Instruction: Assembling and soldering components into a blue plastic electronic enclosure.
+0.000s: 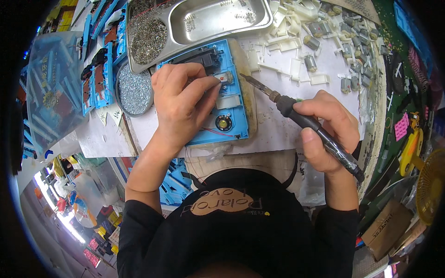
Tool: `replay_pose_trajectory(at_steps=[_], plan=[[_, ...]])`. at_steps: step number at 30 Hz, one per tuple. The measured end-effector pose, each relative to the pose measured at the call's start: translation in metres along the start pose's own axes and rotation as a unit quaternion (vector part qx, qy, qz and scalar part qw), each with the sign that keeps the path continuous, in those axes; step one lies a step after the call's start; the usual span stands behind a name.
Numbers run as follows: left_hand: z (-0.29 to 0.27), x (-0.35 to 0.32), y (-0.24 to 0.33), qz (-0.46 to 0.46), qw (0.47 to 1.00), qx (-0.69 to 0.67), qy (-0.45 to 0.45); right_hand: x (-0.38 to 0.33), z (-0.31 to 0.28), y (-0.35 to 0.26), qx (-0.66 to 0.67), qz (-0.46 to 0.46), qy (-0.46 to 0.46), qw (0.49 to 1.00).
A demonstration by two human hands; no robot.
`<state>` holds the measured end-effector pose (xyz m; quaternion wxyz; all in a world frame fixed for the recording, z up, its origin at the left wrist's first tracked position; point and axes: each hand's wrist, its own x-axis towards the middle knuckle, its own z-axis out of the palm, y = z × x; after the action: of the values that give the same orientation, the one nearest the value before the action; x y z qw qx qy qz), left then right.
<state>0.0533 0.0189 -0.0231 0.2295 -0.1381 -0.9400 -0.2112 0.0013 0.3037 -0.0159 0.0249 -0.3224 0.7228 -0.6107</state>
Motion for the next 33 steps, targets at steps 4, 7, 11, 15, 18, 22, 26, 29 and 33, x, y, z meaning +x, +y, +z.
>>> replay_pose_trajectory(at_steps=[4, 7, 11, 15, 18, 22, 26, 29, 33], plan=[[-0.001, 0.001, 0.001, -0.001, 1.0, 0.002, 0.001, -0.001, -0.001, 0.002, 0.0, 0.001, 0.007, 1.0], [0.0, 0.0, 0.0, 0.002, 1.0, -0.004, 0.005, -0.001, -0.001, 0.002, -0.002, -0.003, 0.006, 1.0], [-0.01, -0.001, -0.001, -0.004, 1.0, -0.027, 0.014, -0.002, -0.004, 0.002, -0.001, 0.0, 0.005, 1.0], [-0.013, -0.016, -0.015, -0.056, 0.986, -0.128, 0.087, -0.003, -0.002, 0.005, -0.004, 0.003, 0.024, 1.0], [-0.02, -0.023, -0.013, -0.183, 0.951, -0.23, 0.094, -0.004, 0.002, 0.006, -0.001, 0.014, 0.029, 0.999], [-0.017, -0.038, -0.019, -0.249, 0.912, -0.301, 0.124, -0.002, 0.004, 0.005, 0.003, 0.01, 0.02, 1.0], [-0.02, -0.04, -0.022, -0.168, 0.962, -0.181, 0.116, -0.003, 0.004, 0.005, 0.011, 0.009, 0.023, 1.0], [-0.021, -0.04, -0.016, -0.111, 0.983, -0.12, 0.083, -0.002, 0.004, 0.004, 0.01, 0.013, 0.021, 1.0], [-0.02, -0.037, -0.007, -0.056, 0.994, -0.09, 0.039, -0.002, 0.002, 0.003, 0.005, 0.0, 0.014, 1.0]])
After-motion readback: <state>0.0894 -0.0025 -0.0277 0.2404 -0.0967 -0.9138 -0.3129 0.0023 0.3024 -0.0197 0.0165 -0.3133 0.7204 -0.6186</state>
